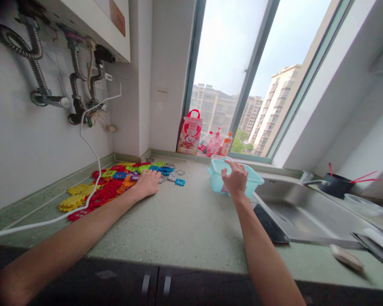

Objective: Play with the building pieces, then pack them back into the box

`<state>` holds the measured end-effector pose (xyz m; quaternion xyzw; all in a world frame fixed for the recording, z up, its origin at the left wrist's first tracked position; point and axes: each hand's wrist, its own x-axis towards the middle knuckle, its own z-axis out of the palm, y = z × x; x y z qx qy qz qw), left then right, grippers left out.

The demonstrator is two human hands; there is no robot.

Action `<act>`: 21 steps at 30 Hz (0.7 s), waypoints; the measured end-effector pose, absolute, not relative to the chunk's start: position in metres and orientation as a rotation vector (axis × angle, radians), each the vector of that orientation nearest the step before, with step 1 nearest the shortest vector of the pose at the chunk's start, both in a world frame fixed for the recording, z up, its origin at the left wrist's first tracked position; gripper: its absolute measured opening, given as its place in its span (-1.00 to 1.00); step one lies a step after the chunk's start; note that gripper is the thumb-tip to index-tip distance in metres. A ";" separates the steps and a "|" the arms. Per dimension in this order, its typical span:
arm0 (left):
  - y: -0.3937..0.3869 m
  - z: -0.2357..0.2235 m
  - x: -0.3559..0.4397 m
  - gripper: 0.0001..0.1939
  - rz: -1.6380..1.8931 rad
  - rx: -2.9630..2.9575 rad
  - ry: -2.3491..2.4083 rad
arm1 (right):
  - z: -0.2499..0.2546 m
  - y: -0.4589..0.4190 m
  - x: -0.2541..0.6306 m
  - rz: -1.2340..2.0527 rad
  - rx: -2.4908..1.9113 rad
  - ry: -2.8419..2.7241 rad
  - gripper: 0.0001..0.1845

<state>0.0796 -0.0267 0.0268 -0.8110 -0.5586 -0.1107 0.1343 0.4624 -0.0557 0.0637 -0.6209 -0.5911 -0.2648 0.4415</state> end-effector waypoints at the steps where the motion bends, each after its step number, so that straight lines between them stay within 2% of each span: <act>1: -0.027 0.030 0.077 -0.65 -0.318 -2.347 -1.622 | 0.064 -0.057 0.458 -0.689 -1.483 -1.497 -0.55; 4: -0.025 0.045 0.064 -0.55 -0.307 -2.275 -1.706 | 0.061 -0.062 0.435 -0.690 -1.292 -1.685 -0.55; 6: -0.021 0.057 0.050 -0.50 -0.295 -2.180 -1.846 | 0.053 -0.063 0.415 -0.578 -1.173 -1.871 -0.53; 9: -0.012 0.074 0.023 -0.57 -0.212 -2.064 -2.097 | 0.028 -0.058 0.382 -0.295 -1.092 -2.127 -0.43; 11: -0.006 0.080 0.005 -0.57 -0.128 -2.022 -2.250 | 0.009 -0.052 0.366 -0.082 -1.155 -2.245 -0.32; 13: -0.002 0.083 -0.009 -0.55 -0.117 -1.993 -2.327 | -0.007 -0.044 0.357 0.117 -1.256 -2.330 -0.30; 15: 0.000 0.083 -0.018 -0.53 -0.159 -1.979 -2.340 | -0.016 -0.038 0.356 0.234 -1.296 -2.362 -0.38; 21: 0.001 0.077 -0.022 -0.49 -0.288 -2.019 -2.294 | -0.012 -0.036 0.375 0.308 -1.192 -2.268 -0.65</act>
